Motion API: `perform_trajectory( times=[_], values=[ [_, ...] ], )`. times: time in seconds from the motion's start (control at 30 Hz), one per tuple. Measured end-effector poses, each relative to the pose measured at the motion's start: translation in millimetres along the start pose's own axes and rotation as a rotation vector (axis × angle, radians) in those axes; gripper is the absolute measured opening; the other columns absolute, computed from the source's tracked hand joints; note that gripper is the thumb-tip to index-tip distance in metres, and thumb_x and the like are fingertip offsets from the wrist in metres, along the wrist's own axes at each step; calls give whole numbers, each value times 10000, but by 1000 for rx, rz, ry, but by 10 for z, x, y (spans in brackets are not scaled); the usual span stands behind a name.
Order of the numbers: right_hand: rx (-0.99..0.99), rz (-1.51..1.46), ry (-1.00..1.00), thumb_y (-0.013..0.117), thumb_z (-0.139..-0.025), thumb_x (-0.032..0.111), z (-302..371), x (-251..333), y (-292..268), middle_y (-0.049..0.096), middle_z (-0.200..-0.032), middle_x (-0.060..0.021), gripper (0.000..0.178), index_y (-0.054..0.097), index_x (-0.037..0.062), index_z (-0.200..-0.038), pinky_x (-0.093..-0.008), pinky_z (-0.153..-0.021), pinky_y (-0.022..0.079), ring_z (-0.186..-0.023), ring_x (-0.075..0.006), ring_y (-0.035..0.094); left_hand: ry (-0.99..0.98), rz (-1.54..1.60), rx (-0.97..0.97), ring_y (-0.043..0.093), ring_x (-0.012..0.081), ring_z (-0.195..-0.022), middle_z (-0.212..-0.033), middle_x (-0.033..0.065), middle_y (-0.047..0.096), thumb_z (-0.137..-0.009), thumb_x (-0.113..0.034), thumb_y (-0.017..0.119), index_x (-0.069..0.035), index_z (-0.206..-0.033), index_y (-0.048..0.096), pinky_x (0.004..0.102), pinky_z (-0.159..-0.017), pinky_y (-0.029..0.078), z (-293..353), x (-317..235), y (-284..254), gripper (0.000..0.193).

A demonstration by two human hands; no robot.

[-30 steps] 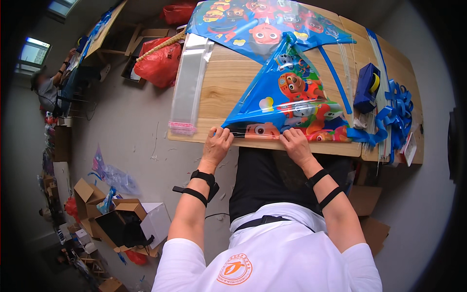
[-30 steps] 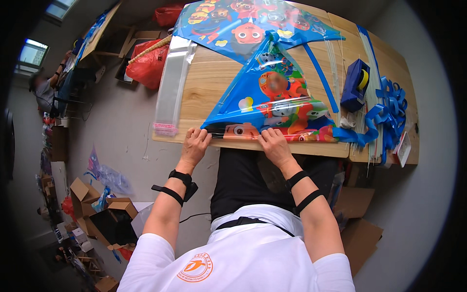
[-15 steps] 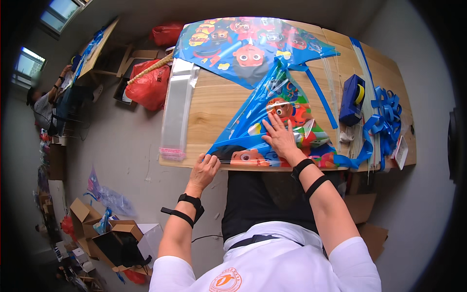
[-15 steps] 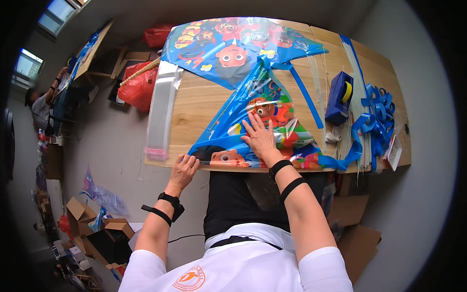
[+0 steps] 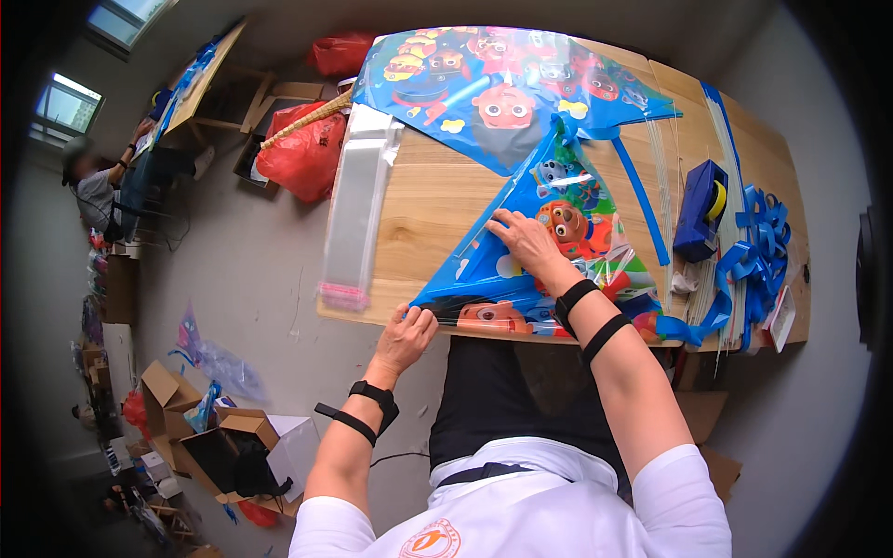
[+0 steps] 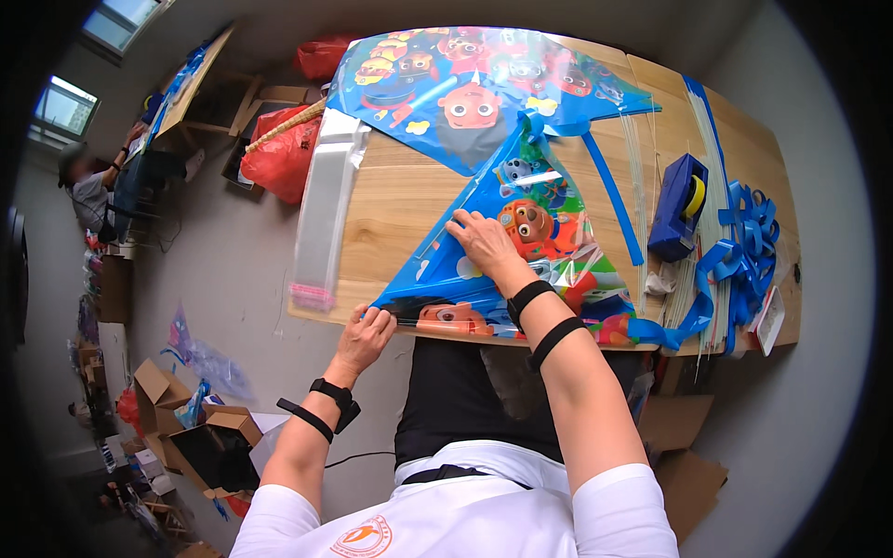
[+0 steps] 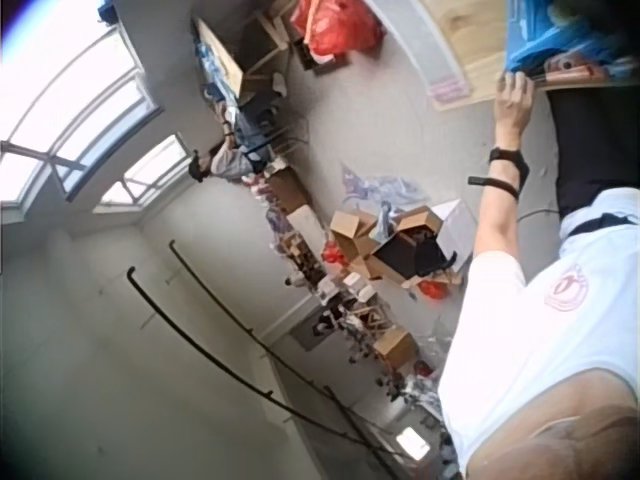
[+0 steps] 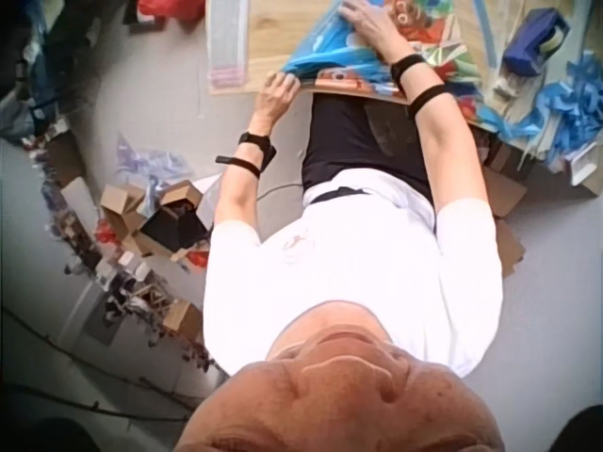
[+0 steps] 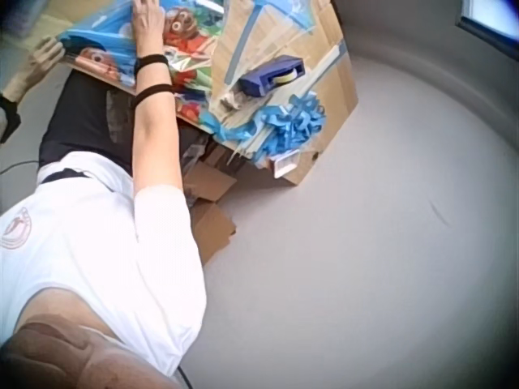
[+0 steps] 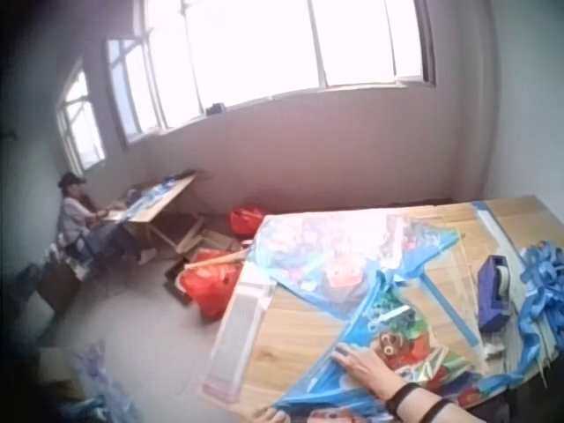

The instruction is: Apply adhesive tape and attach support sticks/ribbons to a plastic kite sail.

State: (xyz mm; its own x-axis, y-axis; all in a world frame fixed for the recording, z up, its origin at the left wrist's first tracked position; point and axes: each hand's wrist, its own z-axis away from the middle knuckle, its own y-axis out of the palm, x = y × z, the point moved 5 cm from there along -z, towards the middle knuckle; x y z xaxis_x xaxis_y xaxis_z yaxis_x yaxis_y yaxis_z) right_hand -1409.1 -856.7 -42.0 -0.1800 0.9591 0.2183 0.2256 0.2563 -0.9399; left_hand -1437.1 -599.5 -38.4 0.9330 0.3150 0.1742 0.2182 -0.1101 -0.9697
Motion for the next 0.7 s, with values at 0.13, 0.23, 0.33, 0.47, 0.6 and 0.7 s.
perform_trajectory(
  times=[0.13, 0.23, 0.33, 0.47, 0.6, 0.7],
  values=[
    [101, -29, -46, 557, -833, 95, -97, -33, 20, 536, -1036, -88, 126, 585, 76, -955, -348, -705, 550, -912, -249, 627, -15, 81, -47, 547, 173, -842, -820, 18, 505, -795, -141, 566, -108, -854, 603, 343, -915, 424, -31, 33, -32, 77],
    [291, 50, -41, 556, -827, 87, -147, 12, 87, 558, -1053, -90, 199, 569, 58, -1024, -367, -746, 525, -926, -249, 618, -16, 62, -44, 546, 172, -841, -825, 21, 507, -793, -141, 567, -104, -857, 603, 344, -912, 426, 17, 50, -29, 83],
    [33, 180, -107, 565, -824, 118, -154, 94, -98, 567, -923, -69, 98, 581, 85, -915, -331, -678, 490, -864, -209, 617, -23, 55, -45, 548, 173, -848, -829, 22, 510, -796, -141, 566, -100, -859, 603, 343, -912, 425, 32, 53, -40, 84],
    [-176, 290, -85, 567, -812, 128, -267, 150, -116, 575, -895, -55, 97, 576, 99, -904, -328, -669, 446, -818, -197, 570, -40, 94, -48, 552, 173, -862, -833, 23, 512, -800, -143, 563, -96, -860, 602, 345, -917, 421, -15, 45, -27, 86],
    [-181, 306, -49, 557, -818, 121, -220, 206, -75, 606, -1052, -82, 95, 576, 88, -906, -324, -695, 455, -865, -197, 582, -55, 74, -41, 547, 172, -851, -829, 23, 508, -799, -142, 560, -104, -856, 600, 348, -926, 413, -6, 48, -29, 80],
    [-82, 162, 156, 601, -844, 173, -170, 2, 30, 570, -1240, -121, 304, 543, 50, -1115, -381, -838, 458, -1025, -245, 571, -46, 78, -63, 534, 174, -826, -811, 24, 492, -796, -138, 559, -110, -848, 596, 343, -918, 406, -8, 33, -42, 70]
  ],
)
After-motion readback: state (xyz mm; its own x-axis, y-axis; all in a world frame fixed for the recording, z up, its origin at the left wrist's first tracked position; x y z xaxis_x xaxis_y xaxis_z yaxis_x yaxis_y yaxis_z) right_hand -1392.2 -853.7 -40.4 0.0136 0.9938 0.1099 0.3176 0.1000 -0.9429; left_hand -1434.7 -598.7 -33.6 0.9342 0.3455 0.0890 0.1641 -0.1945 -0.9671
